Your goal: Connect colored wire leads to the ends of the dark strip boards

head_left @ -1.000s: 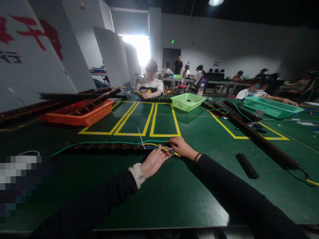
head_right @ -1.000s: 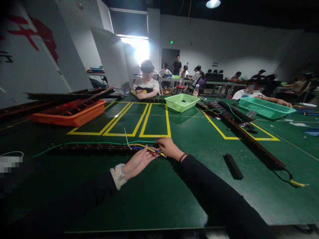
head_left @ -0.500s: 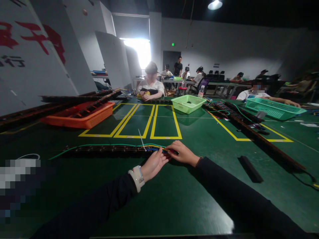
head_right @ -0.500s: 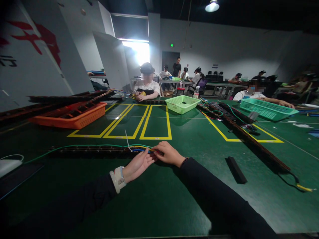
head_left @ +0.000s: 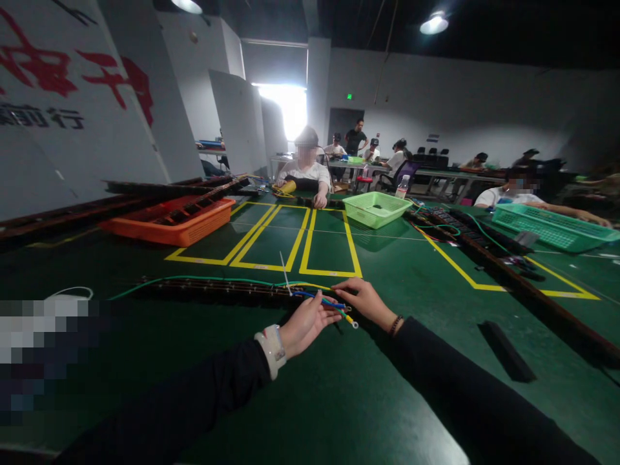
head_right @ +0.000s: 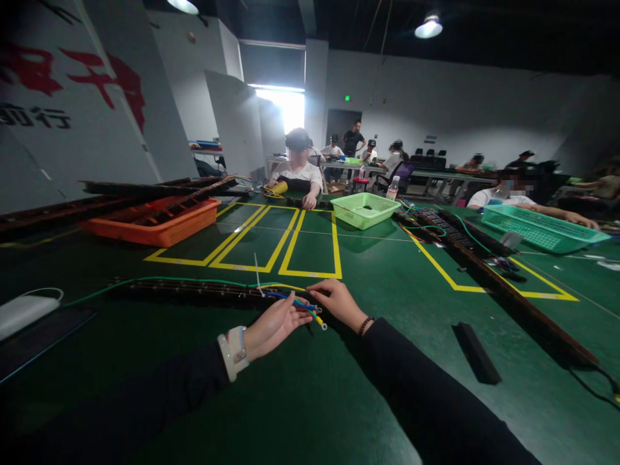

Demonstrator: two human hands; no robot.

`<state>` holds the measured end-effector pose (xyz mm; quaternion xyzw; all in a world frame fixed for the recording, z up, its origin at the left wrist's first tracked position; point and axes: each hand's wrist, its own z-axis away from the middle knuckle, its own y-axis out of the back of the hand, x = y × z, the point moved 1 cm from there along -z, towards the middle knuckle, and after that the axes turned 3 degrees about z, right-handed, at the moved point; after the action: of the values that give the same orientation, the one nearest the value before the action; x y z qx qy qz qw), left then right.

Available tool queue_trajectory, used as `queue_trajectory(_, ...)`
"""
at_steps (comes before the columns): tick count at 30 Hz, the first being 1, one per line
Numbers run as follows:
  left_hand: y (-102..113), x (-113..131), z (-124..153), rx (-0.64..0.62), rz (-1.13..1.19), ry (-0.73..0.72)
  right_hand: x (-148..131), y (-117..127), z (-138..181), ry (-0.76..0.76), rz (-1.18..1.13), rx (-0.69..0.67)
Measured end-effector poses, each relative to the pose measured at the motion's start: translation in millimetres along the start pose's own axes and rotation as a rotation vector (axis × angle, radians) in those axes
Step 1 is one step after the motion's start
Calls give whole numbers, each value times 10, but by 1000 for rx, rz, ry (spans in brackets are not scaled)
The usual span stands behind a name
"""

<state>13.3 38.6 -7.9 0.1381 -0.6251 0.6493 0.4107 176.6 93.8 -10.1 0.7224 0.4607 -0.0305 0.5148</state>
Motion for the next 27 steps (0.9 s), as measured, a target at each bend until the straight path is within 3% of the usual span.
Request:
queue_trajectory(3, 11, -15, -16, -6, 7, 8, -57, -1, 4, 110, 137, -35)
queue_trajectory(8, 20, -15, -28, -14, 37, 12, -208, 113, 65, 202, 90, 84)
queue_trajectory(14, 28, -8, -47, -7, 79, 38, -316, 118, 127, 423, 155, -102)
queue_trajectory(20, 31, -22, -72, 35, 91, 66, -263, 36, 107, 394, 232, -62)
queue_trajectory(27, 31, -11, -59, -21, 36, 56, -196, 24, 98, 287, 138, 54)
